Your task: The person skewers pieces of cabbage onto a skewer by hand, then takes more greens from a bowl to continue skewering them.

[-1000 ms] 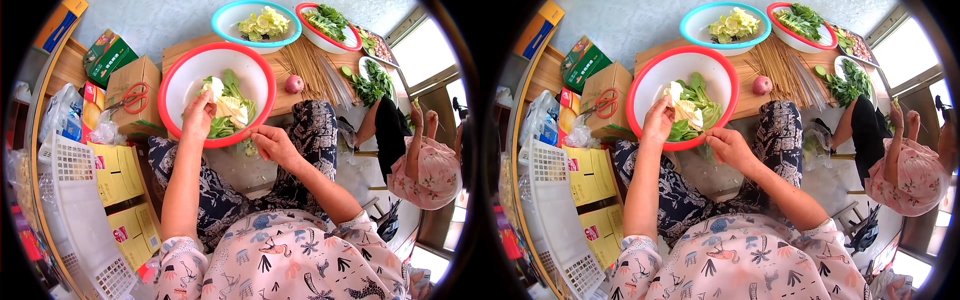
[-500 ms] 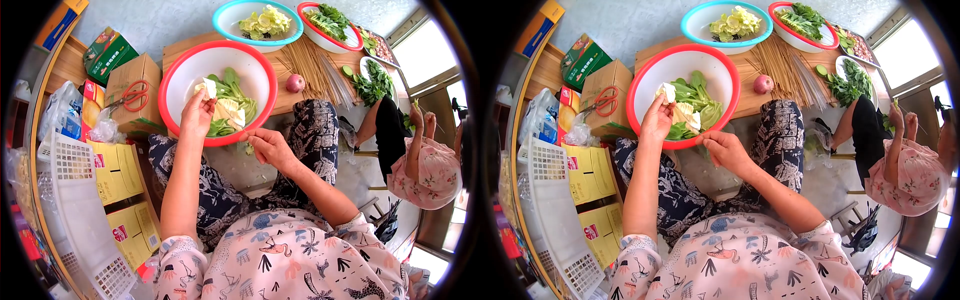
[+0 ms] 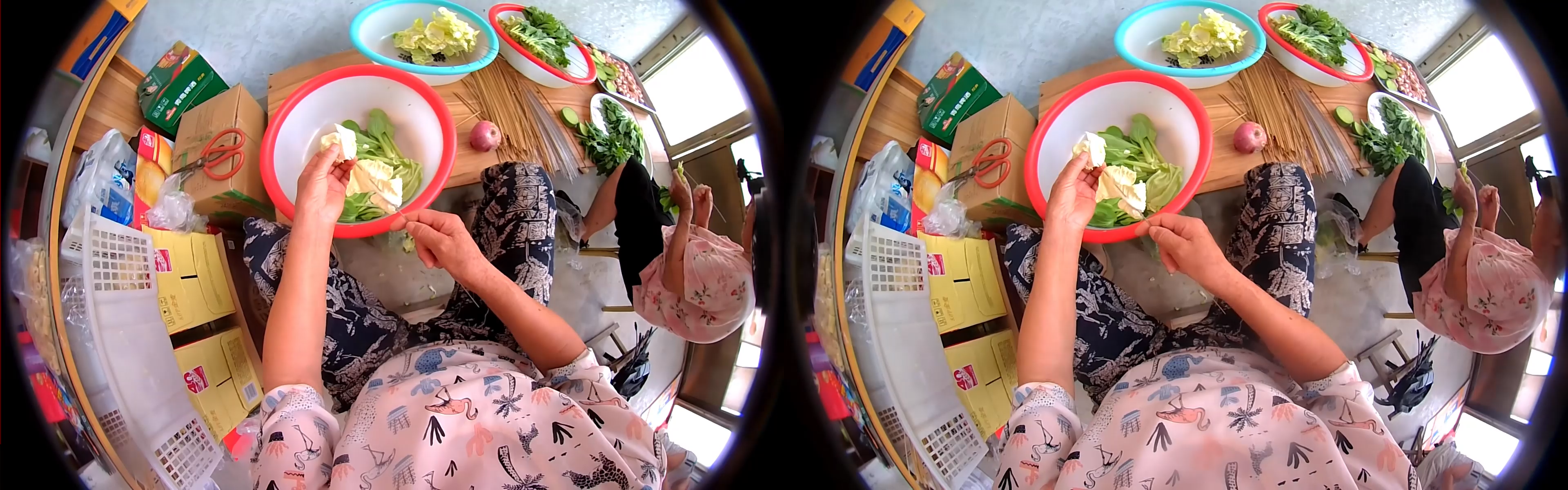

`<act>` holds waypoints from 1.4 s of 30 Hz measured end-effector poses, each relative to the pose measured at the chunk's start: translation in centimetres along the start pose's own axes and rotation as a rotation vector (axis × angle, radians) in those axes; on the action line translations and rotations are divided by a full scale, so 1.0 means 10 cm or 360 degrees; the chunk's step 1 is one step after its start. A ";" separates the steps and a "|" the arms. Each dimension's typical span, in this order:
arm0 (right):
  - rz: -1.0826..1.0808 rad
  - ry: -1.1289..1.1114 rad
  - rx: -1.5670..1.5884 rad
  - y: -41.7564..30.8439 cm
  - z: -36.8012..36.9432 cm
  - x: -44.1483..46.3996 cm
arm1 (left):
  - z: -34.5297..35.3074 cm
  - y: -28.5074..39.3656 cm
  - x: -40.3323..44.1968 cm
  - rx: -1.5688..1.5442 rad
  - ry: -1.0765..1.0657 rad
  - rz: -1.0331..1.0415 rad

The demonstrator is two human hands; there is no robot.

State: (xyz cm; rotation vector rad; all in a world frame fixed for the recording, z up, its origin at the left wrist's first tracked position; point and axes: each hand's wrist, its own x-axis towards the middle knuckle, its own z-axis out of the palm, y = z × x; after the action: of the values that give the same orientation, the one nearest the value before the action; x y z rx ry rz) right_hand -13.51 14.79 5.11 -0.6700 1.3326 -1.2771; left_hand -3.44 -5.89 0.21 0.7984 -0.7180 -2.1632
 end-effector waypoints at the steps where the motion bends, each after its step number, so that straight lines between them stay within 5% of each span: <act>1: 0.0000 -0.0001 0.0000 0.00 0.00 0.00 | 0.00 0.00 0.00 0.0000 0.0001 0.0000; 42: -0.0008 -0.0011 0.0460 0.14 0.22 0.16 | 0.04 0.09 -0.03 0.0106 -0.0141 0.0065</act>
State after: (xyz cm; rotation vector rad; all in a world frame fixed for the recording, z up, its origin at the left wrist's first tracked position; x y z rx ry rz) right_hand -11.43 13.05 3.77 -0.4748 1.1114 -1.4353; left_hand -3.15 -6.08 1.22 0.7192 -0.8480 -2.1582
